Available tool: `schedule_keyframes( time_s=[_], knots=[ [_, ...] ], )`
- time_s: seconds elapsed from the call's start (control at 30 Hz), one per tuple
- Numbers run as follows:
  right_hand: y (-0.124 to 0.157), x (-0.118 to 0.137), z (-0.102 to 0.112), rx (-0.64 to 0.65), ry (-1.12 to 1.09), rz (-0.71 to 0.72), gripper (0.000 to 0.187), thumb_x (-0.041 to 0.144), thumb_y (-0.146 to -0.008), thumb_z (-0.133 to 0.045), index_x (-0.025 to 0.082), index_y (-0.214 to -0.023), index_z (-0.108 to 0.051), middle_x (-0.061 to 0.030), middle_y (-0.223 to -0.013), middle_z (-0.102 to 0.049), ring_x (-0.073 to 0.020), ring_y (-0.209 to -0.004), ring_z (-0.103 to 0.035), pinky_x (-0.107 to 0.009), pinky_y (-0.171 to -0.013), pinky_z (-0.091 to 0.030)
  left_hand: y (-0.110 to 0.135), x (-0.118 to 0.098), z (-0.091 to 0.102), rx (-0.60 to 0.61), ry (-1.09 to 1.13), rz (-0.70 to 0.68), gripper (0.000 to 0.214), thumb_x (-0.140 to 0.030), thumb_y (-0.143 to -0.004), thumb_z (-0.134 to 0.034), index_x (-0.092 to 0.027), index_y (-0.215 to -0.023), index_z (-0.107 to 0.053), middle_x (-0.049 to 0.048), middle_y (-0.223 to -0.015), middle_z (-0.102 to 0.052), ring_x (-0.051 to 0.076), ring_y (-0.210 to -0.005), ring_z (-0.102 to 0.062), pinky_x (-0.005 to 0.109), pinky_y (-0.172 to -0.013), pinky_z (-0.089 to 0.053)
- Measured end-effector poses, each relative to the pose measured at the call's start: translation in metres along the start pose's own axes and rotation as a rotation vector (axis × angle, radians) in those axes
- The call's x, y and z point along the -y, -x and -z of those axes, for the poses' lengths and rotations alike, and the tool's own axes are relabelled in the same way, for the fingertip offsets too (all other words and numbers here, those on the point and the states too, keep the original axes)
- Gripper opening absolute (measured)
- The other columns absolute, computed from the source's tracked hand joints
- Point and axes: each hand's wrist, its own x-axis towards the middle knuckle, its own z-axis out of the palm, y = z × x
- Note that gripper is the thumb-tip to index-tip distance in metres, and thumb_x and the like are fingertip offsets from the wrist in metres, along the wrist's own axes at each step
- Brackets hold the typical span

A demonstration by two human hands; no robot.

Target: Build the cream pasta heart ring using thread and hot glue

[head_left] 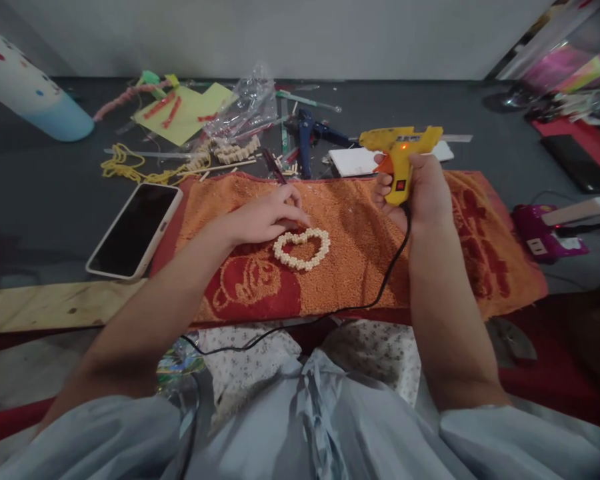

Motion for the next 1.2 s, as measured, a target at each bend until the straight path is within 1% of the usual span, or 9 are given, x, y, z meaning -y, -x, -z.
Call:
schedule_keyframes(
  time_s=[0.2, 0.33, 0.47, 0.57, 0.7, 0.83, 0.93, 1.1, 1.2],
  knots=[
    [0.011, 0.012, -0.011, 0.035, -0.06, -0.062, 0.054, 0.04, -0.091, -0.02, 0.019, -0.103, -0.069, -0.0053, -0.063, -0.051, -0.0209, -0.069, -0.046, -0.037, -0.074, -0.038, -0.001, -0.004, 0.001, -0.008, 0.001, 0.028, 0.021, -0.025, -0.089, -0.053, -0.02, -0.094, -0.073, 0.0096, -0.117, -0.055, 0.018, -0.102, -0.059, 0.031, -0.09, -0.048],
    [0.011, 0.012, -0.012, 0.085, -0.142, -0.07, 0.05, 0.039, -0.091, -0.024, 0.019, -0.106, -0.067, -0.0023, -0.065, -0.047, -0.0181, -0.065, -0.041, -0.035, -0.071, -0.038, -0.002, -0.008, 0.006, -0.01, 0.05, 0.029, 0.021, -0.027, -0.091, -0.05, -0.016, -0.087, -0.067, 0.0114, -0.121, -0.06, 0.019, -0.109, -0.06, 0.032, -0.094, -0.047],
    [0.011, 0.01, -0.014, 0.15, -0.336, -0.083, 0.04, 0.038, -0.091, -0.031, 0.018, -0.099, -0.065, 0.0001, -0.069, -0.043, -0.0138, -0.06, -0.038, -0.032, -0.065, -0.036, -0.001, -0.01, 0.008, -0.036, 0.123, 0.142, 0.019, -0.027, -0.093, -0.047, -0.017, -0.095, -0.062, 0.0057, -0.098, -0.07, 0.016, -0.093, -0.065, 0.029, -0.084, -0.049],
    [0.012, 0.008, -0.016, 0.159, -0.522, -0.115, 0.033, 0.041, -0.087, -0.039, 0.017, -0.088, -0.063, 0.0013, -0.068, -0.042, -0.0114, -0.056, -0.036, -0.029, -0.058, -0.035, 0.001, -0.01, 0.009, -0.066, 0.188, 0.22, 0.019, -0.027, -0.093, -0.044, -0.017, -0.097, -0.06, 0.0024, -0.082, -0.068, 0.013, -0.075, -0.064, 0.025, -0.072, -0.048],
    [0.013, 0.009, -0.018, 0.181, -0.625, -0.148, 0.027, 0.039, -0.085, -0.045, 0.017, -0.082, -0.061, 0.0011, -0.064, -0.045, -0.0102, -0.053, -0.037, -0.027, -0.053, -0.033, 0.001, -0.009, 0.013, -0.093, 0.153, 0.252, 0.022, -0.026, -0.092, -0.042, -0.016, -0.092, -0.061, 0.0023, -0.079, -0.064, 0.012, -0.07, -0.059, 0.025, -0.069, -0.046],
    [0.013, 0.011, -0.016, 0.253, -0.633, -0.214, 0.025, 0.036, -0.086, -0.045, 0.018, -0.086, -0.062, 0.0015, -0.063, -0.046, -0.0095, -0.049, -0.038, -0.026, -0.047, -0.029, 0.0, -0.012, 0.019, -0.078, 0.103, 0.246, 0.028, -0.029, -0.092, -0.04, -0.016, -0.084, -0.063, 0.0028, -0.079, -0.064, 0.014, -0.075, -0.059, 0.027, -0.074, -0.047],
    [0.012, 0.011, -0.015, 0.304, -0.582, -0.231, 0.027, 0.043, -0.084, -0.05, 0.02, -0.092, -0.062, 0.0025, -0.062, -0.046, -0.0098, -0.046, -0.037, -0.026, -0.044, -0.028, 0.001, -0.015, 0.022, -0.02, 0.091, 0.239, 0.029, -0.033, -0.092, -0.043, -0.017, -0.077, -0.064, 0.0018, -0.075, -0.064, 0.013, -0.073, -0.059, 0.026, -0.073, -0.046],
    [0.012, 0.009, -0.015, 0.387, -0.467, -0.191, 0.033, 0.053, -0.077, -0.064, 0.024, -0.092, -0.061, 0.0057, -0.059, -0.041, -0.0084, -0.043, -0.033, -0.025, -0.04, -0.029, 0.001, -0.015, 0.021, 0.015, 0.168, 0.216, 0.028, -0.035, -0.091, -0.047, -0.017, -0.082, -0.066, 0.0019, -0.08, -0.067, 0.013, -0.074, -0.062, 0.025, -0.072, -0.047],
    [0.016, 0.008, -0.022, 0.369, -0.439, -0.109, 0.032, 0.043, -0.074, -0.074, 0.024, -0.096, -0.06, 0.0071, -0.059, -0.042, -0.0073, -0.043, -0.036, -0.024, -0.039, -0.032, 0.002, -0.016, 0.017, -0.033, 0.213, 0.19, 0.024, -0.035, -0.091, -0.049, -0.018, -0.088, -0.065, 0.0012, -0.078, -0.065, 0.013, -0.071, -0.061, 0.026, -0.069, -0.048]
  ],
)
